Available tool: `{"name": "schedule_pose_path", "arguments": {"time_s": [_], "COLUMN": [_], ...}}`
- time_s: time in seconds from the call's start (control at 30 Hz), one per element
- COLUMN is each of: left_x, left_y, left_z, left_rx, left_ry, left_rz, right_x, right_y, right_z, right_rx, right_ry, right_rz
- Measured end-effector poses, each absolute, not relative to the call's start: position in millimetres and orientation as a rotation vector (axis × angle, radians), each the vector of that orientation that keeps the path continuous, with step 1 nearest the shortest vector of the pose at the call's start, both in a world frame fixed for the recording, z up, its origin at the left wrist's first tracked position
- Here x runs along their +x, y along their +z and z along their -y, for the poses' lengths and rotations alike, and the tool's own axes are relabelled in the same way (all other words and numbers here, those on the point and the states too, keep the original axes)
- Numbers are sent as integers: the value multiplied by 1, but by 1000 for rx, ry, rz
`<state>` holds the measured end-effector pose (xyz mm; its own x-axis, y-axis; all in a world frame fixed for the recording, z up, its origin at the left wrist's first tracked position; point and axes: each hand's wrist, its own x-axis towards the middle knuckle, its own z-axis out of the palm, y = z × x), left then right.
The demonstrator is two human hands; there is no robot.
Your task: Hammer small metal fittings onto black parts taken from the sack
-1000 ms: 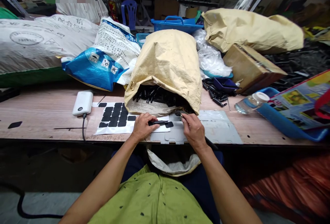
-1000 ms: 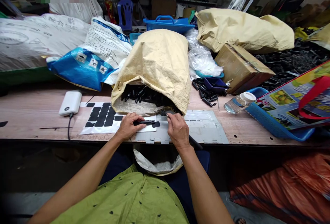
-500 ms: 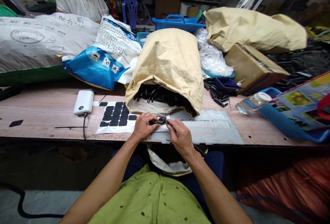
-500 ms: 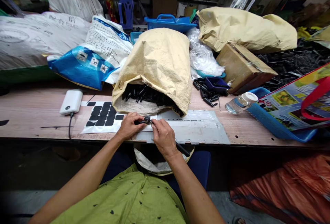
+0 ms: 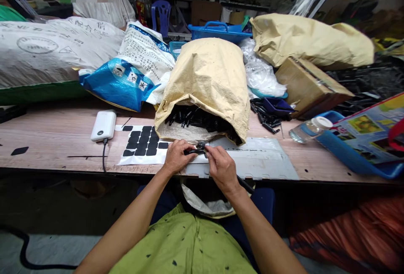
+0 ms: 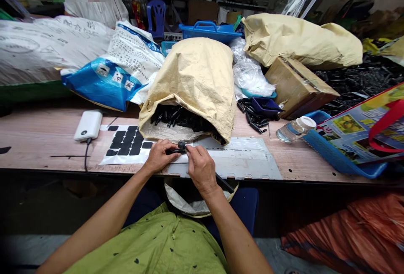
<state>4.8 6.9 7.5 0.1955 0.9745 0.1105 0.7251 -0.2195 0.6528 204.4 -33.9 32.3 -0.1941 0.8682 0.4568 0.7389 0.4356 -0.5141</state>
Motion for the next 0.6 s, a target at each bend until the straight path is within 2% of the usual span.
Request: {"name": "schedule_pose_path", "arguments": {"time_s": [0.33, 0.6], "left_x": [7, 8], "left_y": [8, 13], "left_z": [-6, -4], "left_rx": [2009, 2022], "left_ry": [736, 725], "left_rz": [-1590, -1598], "right_x": [211, 260], "right_y": [30, 23], "right_z": [41, 12], "right_rx": [-1400, -1489], "right_ry": [257, 34], "right_rz": [1971, 1978]}}
